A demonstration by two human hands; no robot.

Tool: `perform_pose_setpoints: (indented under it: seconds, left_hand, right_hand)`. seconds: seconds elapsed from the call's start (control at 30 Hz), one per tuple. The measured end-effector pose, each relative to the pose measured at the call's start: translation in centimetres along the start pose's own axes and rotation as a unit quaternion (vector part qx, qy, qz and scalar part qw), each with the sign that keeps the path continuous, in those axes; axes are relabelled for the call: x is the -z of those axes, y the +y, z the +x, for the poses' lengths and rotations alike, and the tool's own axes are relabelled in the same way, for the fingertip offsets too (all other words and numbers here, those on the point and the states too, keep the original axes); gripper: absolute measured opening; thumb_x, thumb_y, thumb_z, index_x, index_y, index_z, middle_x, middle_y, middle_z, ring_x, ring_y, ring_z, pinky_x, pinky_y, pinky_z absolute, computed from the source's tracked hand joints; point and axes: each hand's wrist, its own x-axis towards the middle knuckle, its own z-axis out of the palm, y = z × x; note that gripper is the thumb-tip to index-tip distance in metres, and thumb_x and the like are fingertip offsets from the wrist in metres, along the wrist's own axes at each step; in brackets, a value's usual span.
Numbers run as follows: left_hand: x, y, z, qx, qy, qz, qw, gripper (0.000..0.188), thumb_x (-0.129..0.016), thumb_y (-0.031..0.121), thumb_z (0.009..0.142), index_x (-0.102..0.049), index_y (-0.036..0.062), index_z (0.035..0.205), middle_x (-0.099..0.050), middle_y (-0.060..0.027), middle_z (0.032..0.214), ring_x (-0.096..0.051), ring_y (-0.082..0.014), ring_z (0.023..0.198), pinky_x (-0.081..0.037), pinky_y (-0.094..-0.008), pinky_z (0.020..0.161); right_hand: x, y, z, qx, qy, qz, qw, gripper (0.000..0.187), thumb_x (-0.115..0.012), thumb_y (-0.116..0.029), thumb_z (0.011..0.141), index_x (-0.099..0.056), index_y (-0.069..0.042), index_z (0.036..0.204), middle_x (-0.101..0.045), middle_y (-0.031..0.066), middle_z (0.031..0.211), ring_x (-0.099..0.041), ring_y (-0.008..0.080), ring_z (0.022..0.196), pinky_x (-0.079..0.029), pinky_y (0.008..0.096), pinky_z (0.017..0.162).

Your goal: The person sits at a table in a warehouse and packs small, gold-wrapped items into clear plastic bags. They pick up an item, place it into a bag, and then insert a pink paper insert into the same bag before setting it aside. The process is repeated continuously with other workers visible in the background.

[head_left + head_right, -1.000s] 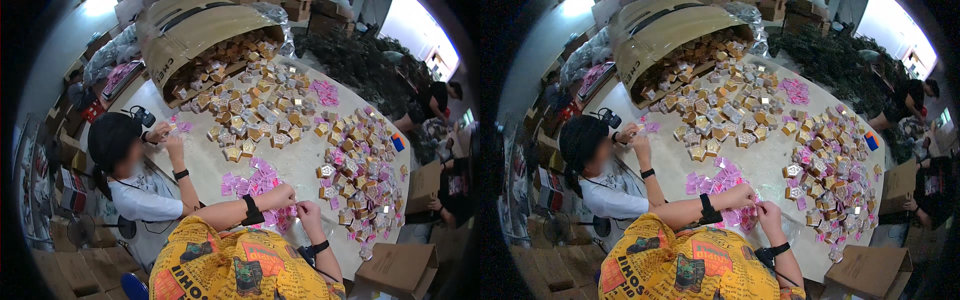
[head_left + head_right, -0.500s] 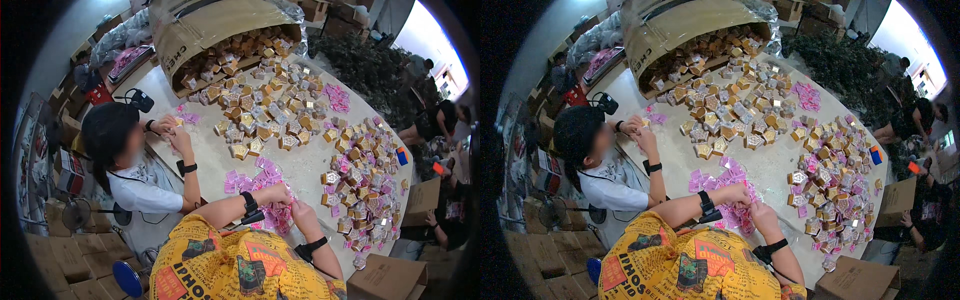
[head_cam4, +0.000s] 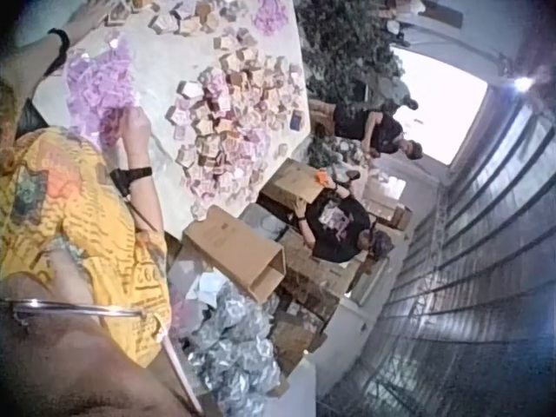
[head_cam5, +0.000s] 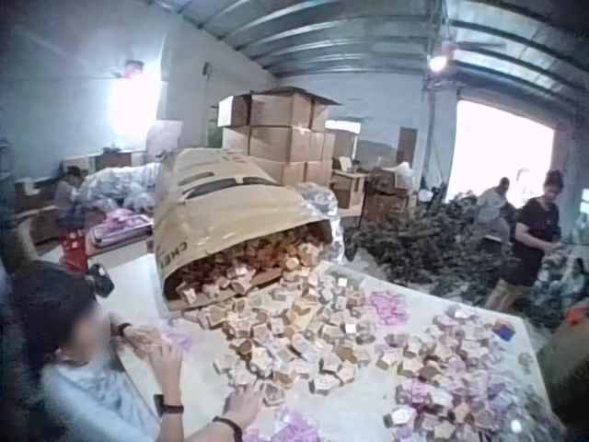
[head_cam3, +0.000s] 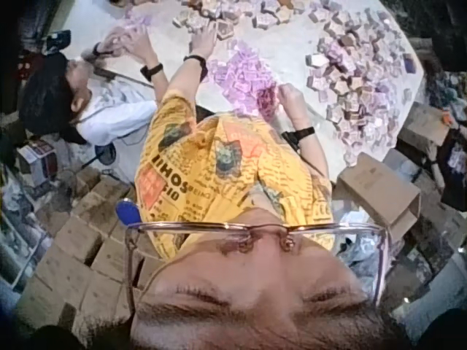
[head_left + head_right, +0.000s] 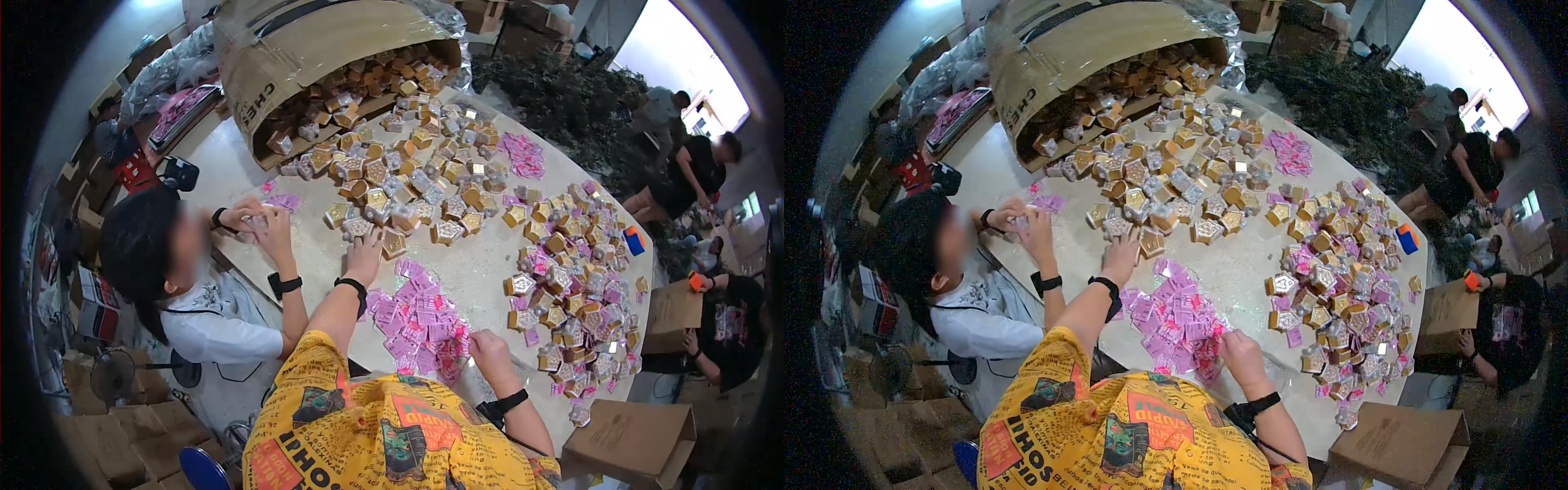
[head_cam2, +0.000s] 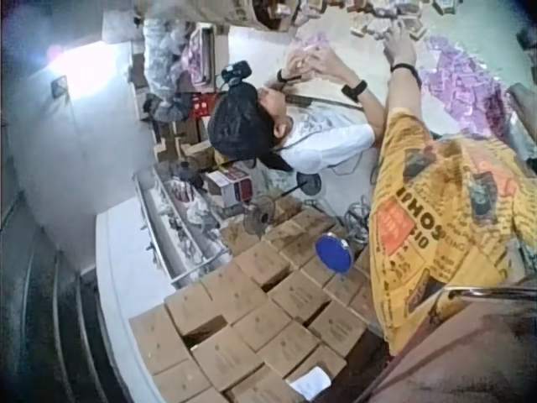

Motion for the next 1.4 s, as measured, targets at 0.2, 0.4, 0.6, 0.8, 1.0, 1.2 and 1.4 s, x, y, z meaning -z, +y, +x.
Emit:
perform_pose_setpoints:
  seconds: [0.2,0.4,0.6,0.8,1.0,1.2,1.4]
  left_hand:
    - [3.0,0.7,-1.7,0.085,0.053,-0.097,0.99,0.038,-0.065,0.024,0.076,-0.054,0.0119,0.11,-0.048,-0.0141,0.109,-0.047,-0.0322,0.106,-0.042,-0.0472,0.082]
    - [7.5,5.4,-1.4,0.199,-0.123,-0.768,0.596,0.034,-0.06,0.028,0.084,-0.053,0.0051,0.108,-0.06,-0.01,0.096,-0.058,-0.0207,0.084,-0.05,-0.0364,0.07]
    - [10.1,10.8,-2.8,0.211,-0.239,-0.892,0.32,0.032,-0.048,0.033,0.091,-0.054,0.0081,0.11,-0.061,-0.0088,0.101,-0.06,-0.0219,0.089,-0.051,-0.0375,0.069]
    - [10.4,12.7,-3.5,0.202,-0.27,-0.898,0.281,0.031,-0.052,0.035,0.089,-0.054,0.0096,0.107,-0.061,-0.0106,0.09,-0.06,-0.0226,0.078,-0.053,-0.0385,0.066]
    - [11.5,13.6,-4.3,0.216,-0.273,-0.882,0.318,0.032,-0.045,0.033,0.092,-0.052,0.0098,0.112,-0.061,-0.0086,0.101,-0.06,-0.0224,0.088,-0.052,-0.0368,0.069]
    - [11.4,14.0,-4.5,0.222,-0.276,-0.877,0.323,0.031,-0.047,0.032,0.091,-0.053,0.0092,0.112,-0.061,-0.0083,0.101,-0.06,-0.0219,0.089,-0.052,-0.0366,0.071]
    - [11.1,14.3,-4.6,0.207,-0.255,-0.887,0.325,0.027,-0.055,0.028,0.088,-0.055,0.0097,0.107,-0.061,-0.0081,0.098,-0.06,-0.0212,0.087,-0.052,-0.0365,0.071]
  right_hand:
    - [1.2,-0.8,1.2,-0.011,0.037,0.017,0.999,0.007,-0.062,-0.006,0.074,-0.057,-0.002,0.076,-0.056,0.0148,0.07,-0.058,0.0331,0.065,-0.047,0.0393,0.059]
    - [2.6,-3.1,4.8,-0.003,0.088,0.088,0.992,0.008,-0.062,-0.006,0.075,-0.059,0.0,0.079,-0.058,0.0157,0.073,-0.058,0.0328,0.067,-0.047,0.0392,0.06]
    - [3.2,-4.6,7.4,0.032,0.13,0.075,0.988,0.007,-0.061,-0.004,0.074,-0.058,0.0,0.078,-0.057,0.0151,0.073,-0.057,0.0323,0.066,-0.047,0.039,0.061]
    - [4.5,-4.9,7.7,0.036,0.163,0.017,0.986,0.006,-0.061,-0.004,0.073,-0.056,-0.002,0.076,-0.055,0.014,0.07,-0.057,0.0318,0.063,-0.047,0.0398,0.059]
    - [4.6,-4.9,7.3,0.04,0.17,-0.022,0.984,0.008,-0.062,-0.005,0.072,-0.055,-0.002,0.073,-0.054,0.0136,0.069,-0.057,0.0318,0.062,-0.048,0.039,0.057]
    - [4.7,-4.7,6.8,0.034,0.166,-0.03,0.985,0.008,-0.063,-0.007,0.071,-0.055,-0.003,0.073,-0.055,0.0131,0.069,-0.057,0.0307,0.063,-0.048,0.0386,0.057]
    - [5.1,-4.6,6.6,0.03,0.148,-0.064,0.986,0.008,-0.061,-0.007,0.071,-0.054,-0.003,0.071,-0.055,0.0126,0.068,-0.058,0.0302,0.063,-0.049,0.0384,0.057]
